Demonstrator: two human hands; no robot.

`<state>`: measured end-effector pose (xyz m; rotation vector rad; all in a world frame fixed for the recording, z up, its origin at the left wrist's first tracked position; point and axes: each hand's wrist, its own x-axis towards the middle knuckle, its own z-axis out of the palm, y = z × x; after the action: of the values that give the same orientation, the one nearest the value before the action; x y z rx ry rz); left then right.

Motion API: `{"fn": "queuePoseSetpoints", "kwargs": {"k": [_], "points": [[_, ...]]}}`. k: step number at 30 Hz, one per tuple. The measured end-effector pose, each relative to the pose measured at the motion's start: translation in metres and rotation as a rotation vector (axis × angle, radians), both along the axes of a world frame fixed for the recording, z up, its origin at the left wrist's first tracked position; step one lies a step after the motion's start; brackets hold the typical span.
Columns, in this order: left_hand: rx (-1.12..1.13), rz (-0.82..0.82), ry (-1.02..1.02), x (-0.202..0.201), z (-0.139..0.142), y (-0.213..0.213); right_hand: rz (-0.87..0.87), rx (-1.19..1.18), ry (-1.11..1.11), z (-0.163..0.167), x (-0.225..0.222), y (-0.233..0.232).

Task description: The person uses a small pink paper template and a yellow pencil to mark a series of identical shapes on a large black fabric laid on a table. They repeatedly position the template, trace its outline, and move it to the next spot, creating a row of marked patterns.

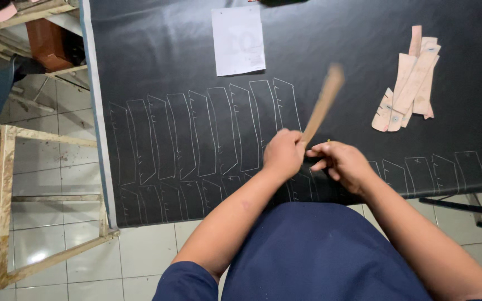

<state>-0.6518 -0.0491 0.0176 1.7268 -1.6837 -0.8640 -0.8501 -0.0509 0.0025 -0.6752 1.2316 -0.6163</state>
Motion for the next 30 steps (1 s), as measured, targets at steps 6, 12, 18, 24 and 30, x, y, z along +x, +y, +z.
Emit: {"fn": "queuePoseSetpoints", "kwargs": {"k": [6, 12, 18, 24, 30], "points": [[-0.403, -0.109, -0.14, 0.024, 0.01, -0.026, 0.089, 0.104, -0.159, 0.0, -0.054, -0.017], [-0.268, -0.142, -0.179, 0.014, 0.001, -0.033, 0.211, -0.077, 0.344, 0.005, -0.035, -0.035], [-0.065, -0.279, -0.329, 0.003, -0.02, -0.03, 0.175, -0.444, 0.552, -0.002, -0.014, -0.033], [-0.115, -0.236, -0.286, 0.003, -0.031, -0.03, 0.22, -0.548, 0.768, -0.002, -0.012, -0.024], [-0.139, -0.238, -0.297, 0.002, -0.032, -0.03, 0.307, -0.765, 0.932, -0.005, -0.019, -0.02]]}}
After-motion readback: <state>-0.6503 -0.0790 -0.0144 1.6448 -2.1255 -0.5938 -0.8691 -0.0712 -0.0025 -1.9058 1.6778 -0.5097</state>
